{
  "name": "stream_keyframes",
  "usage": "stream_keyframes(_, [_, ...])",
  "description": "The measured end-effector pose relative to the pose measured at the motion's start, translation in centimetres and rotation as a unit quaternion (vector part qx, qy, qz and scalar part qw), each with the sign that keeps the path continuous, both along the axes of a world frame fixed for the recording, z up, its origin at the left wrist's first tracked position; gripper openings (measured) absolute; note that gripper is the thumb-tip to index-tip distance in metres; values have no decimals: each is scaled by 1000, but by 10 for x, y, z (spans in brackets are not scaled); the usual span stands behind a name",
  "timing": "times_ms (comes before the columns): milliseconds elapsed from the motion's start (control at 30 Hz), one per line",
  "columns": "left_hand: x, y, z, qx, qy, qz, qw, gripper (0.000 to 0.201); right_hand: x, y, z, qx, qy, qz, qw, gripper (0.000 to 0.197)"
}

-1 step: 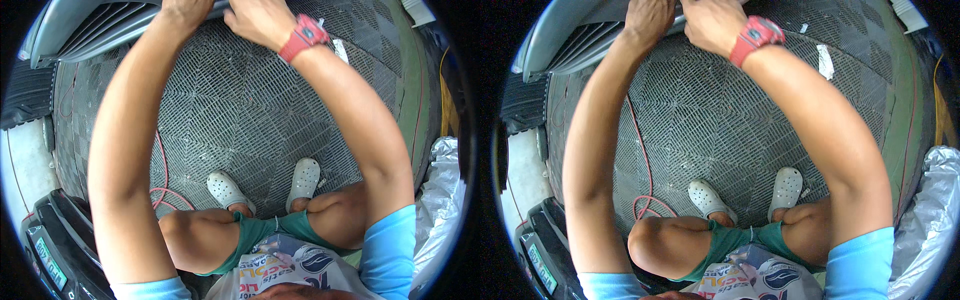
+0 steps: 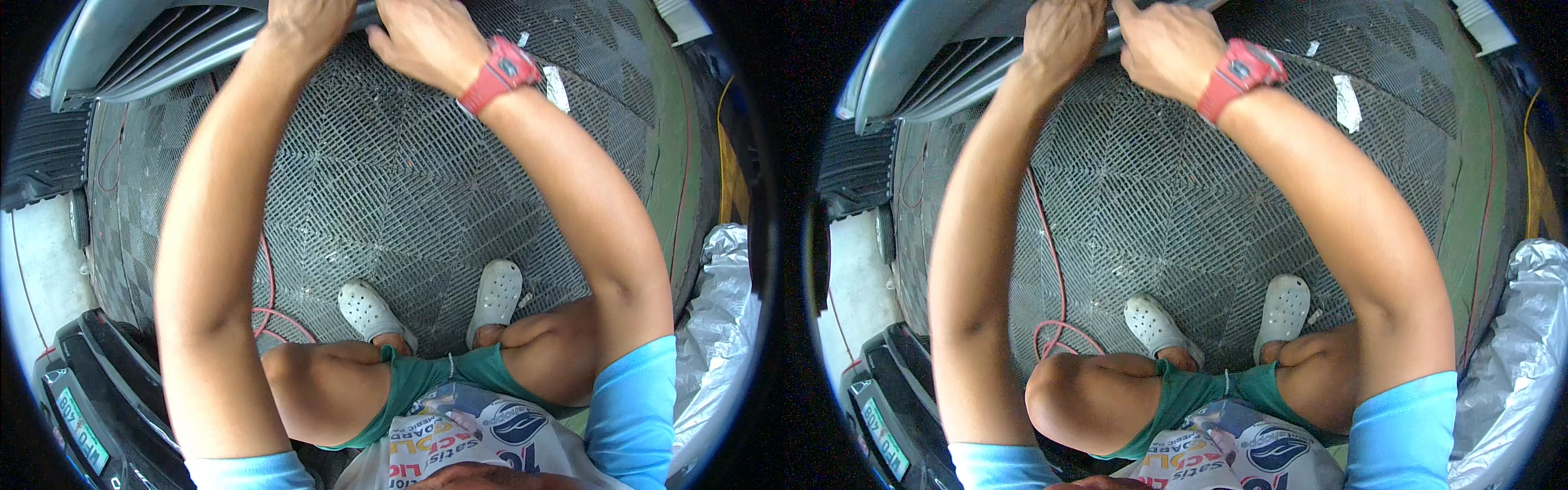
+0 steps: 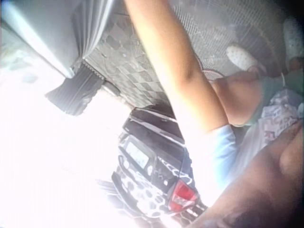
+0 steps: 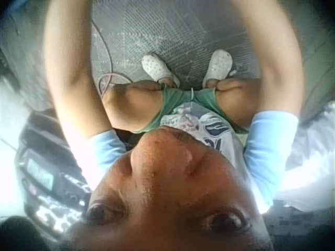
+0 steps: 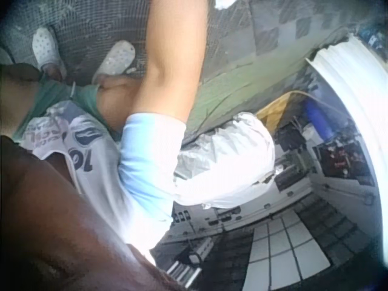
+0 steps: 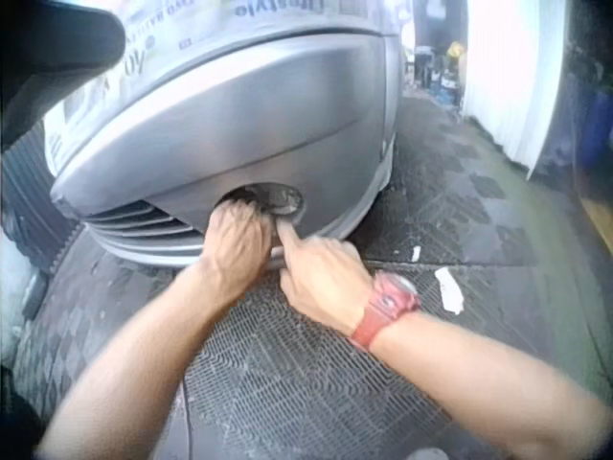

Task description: The person sits on the floor and wipes a car bumper with a cloth. They then stand up, pick up a spray gun, and apply a coat of grey paint to the bumper, which is covered with newspaper.

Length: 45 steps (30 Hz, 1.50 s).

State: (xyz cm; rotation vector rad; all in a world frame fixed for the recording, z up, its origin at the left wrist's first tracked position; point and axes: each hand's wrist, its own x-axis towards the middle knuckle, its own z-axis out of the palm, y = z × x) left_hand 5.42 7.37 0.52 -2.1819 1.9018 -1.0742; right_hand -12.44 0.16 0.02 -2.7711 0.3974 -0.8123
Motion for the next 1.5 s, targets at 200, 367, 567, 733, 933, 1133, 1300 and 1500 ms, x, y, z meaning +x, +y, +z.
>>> stream_keyframes(200, [-41, -5, -21, -257, 312, 14, 914, 36, -69, 20, 19, 18, 137, 64, 988, 42])
stream_keyframes(367, [-41, -25, -24, -371, 470, -52, 799, 22, -125, 65, 81, 195, 284, 119, 931, 42])
stream_keyframes(567, [-28, -43, -38, -450, 408, -175, 775, 14, -146, 107, 99, 288, 323, 123, 893, 50])
stream_keyframes(733, [-14, -47, -42, -448, 385, -207, 780, 14, -138, 87, 62, 214, 321, 69, 920, 52])
stream_keyframes(933, [-8, -47, -41, -426, 397, -202, 787, 14, -120, 71, 49, 234, 322, 44, 916, 51])
stream_keyframes(1133, [-11, -51, -38, -450, 409, -152, 779, 17, -112, 72, 35, 241, 315, 65, 916, 50])
stream_keyframes(1300, [-16, -53, -37, -450, 427, -108, 777, 18, -111, 71, 29, 238, 324, 68, 913, 50])
stream_keyframes(1500, [-23, -57, -43, -511, 470, -197, 692, 13, -105, 72, 29, 251, 334, 62, 906, 50])
